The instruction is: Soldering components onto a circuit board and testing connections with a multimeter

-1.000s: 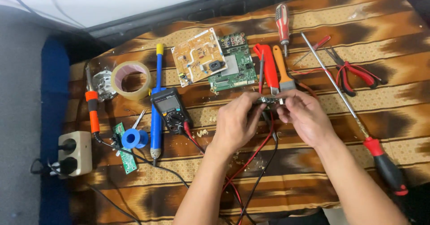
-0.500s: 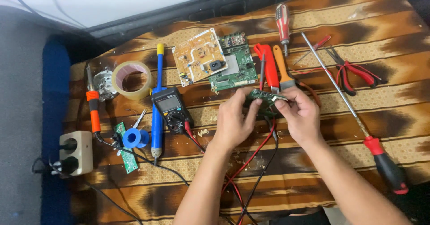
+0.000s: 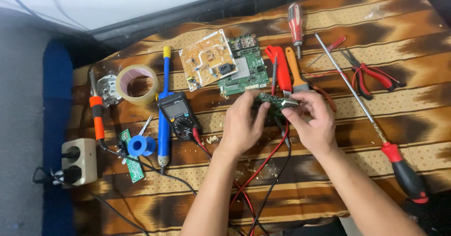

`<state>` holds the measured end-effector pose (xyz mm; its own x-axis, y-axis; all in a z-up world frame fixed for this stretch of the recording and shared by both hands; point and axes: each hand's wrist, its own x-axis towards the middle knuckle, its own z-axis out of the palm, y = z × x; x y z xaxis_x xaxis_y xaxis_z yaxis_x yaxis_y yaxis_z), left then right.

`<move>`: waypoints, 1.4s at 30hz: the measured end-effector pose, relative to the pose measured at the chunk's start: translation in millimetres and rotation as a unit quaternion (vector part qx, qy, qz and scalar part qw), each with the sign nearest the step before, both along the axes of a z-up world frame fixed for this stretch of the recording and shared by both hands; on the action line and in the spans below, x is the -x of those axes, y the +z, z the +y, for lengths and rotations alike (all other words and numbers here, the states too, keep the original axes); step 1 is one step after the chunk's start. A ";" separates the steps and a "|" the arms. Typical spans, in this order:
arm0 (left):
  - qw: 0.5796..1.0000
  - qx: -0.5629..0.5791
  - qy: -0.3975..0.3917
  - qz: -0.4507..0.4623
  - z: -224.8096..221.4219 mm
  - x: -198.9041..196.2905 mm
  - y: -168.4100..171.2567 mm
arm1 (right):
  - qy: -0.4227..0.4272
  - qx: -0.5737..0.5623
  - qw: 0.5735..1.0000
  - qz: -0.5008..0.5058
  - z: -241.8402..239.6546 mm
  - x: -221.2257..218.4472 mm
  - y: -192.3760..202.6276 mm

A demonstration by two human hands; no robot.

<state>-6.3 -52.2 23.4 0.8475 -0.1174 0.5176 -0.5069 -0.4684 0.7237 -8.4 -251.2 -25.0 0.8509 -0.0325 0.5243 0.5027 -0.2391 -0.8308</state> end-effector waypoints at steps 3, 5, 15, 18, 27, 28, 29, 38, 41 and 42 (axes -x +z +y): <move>1.000 -0.004 0.008 0.006 -1.8 4.1 9.4 | -0.066 0.113 0.987 -0.097 0.1 -3.1 6.9; 1.000 -0.006 0.010 0.011 -2.6 6.9 15.6 | -0.069 0.119 0.984 -0.116 1.4 -3.1 16.9; 0.997 -0.027 0.015 0.075 1.9 8.4 22.8 | -0.039 0.139 0.988 -0.061 -4.2 -8.9 5.0; 0.996 -0.030 0.014 0.082 3.1 7.6 24.2 | -0.030 0.144 0.989 -0.025 -9.0 -8.7 3.0; 0.993 0.015 0.002 0.118 7.3 6.6 27.3 | 0.090 -0.132 0.968 0.191 -1.4 -6.8 21.1; 0.993 0.016 0.004 0.118 7.2 6.0 25.1 | 0.092 -0.131 0.968 0.192 -0.8 -8.4 11.8; 0.993 0.016 0.002 0.117 7.1 5.6 22.8 | 0.103 -0.158 0.958 0.216 -0.3 -9.5 2.4; 0.988 0.026 0.005 0.150 1.5 8.1 27.3 | 0.090 -0.088 0.972 0.196 5.8 -7.4 -3.8; 0.987 0.028 0.010 0.155 2.6 5.5 29.4 | 0.066 -0.066 0.984 0.154 7.4 -9.3 -1.6; 0.986 0.024 0.013 0.164 3.5 5.6 29.6 | 0.056 -0.065 0.987 0.134 8.1 -8.4 -1.1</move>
